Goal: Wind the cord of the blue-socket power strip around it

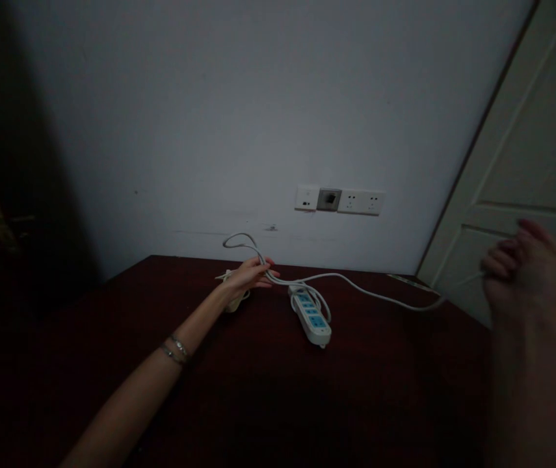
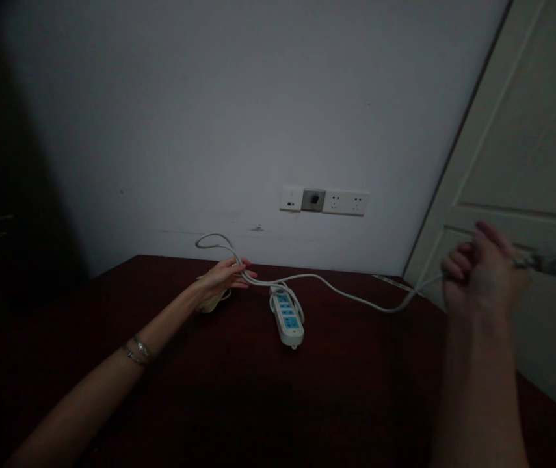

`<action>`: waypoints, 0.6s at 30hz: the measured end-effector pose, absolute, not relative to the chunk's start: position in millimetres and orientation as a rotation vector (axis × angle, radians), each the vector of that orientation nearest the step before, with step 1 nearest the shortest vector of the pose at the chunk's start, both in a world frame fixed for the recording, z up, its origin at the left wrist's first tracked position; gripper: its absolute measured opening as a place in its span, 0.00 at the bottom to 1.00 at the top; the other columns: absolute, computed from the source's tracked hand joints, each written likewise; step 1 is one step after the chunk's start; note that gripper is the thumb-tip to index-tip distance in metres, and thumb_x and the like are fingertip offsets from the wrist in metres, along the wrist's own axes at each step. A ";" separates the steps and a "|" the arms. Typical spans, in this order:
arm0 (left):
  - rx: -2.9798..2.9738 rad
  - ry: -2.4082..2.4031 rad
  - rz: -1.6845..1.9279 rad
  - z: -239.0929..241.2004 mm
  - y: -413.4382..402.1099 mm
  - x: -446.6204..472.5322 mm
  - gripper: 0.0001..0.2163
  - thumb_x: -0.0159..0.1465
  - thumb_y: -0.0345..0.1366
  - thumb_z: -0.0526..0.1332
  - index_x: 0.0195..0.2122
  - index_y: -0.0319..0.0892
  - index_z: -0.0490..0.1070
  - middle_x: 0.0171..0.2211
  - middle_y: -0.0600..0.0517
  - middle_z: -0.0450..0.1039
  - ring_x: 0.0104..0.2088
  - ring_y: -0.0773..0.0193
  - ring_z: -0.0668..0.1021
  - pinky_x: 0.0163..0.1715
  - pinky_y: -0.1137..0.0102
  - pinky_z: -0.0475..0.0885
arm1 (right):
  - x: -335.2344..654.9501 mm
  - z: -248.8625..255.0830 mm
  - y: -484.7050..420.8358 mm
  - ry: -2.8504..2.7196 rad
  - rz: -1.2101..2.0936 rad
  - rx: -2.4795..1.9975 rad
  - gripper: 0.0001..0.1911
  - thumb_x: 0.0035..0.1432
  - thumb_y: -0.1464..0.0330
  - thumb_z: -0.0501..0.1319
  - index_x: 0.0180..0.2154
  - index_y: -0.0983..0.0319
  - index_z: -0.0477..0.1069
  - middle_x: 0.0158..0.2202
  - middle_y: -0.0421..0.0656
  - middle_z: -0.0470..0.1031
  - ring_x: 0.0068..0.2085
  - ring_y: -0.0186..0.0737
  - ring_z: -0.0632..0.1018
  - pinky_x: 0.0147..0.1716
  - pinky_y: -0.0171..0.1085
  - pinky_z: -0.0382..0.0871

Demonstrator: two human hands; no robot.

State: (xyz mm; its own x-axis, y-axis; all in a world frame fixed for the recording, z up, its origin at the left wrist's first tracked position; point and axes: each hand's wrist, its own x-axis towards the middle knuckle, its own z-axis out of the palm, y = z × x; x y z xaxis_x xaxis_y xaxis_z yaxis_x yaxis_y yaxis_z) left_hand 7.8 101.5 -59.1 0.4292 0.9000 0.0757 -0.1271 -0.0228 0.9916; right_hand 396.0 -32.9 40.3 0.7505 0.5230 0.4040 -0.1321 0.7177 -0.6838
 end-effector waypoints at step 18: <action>1.506 0.494 0.912 -36.7 64.7 28.0 0.12 0.59 0.37 0.60 0.42 0.37 0.65 0.35 0.44 0.75 0.34 0.59 0.78 0.33 0.65 0.74 | 234.6 -25.3 31.9 -2.208 0.861 -0.986 0.14 0.57 0.66 0.53 0.41 0.65 0.72 0.39 0.44 0.74 0.41 0.41 0.73 0.47 0.44 0.64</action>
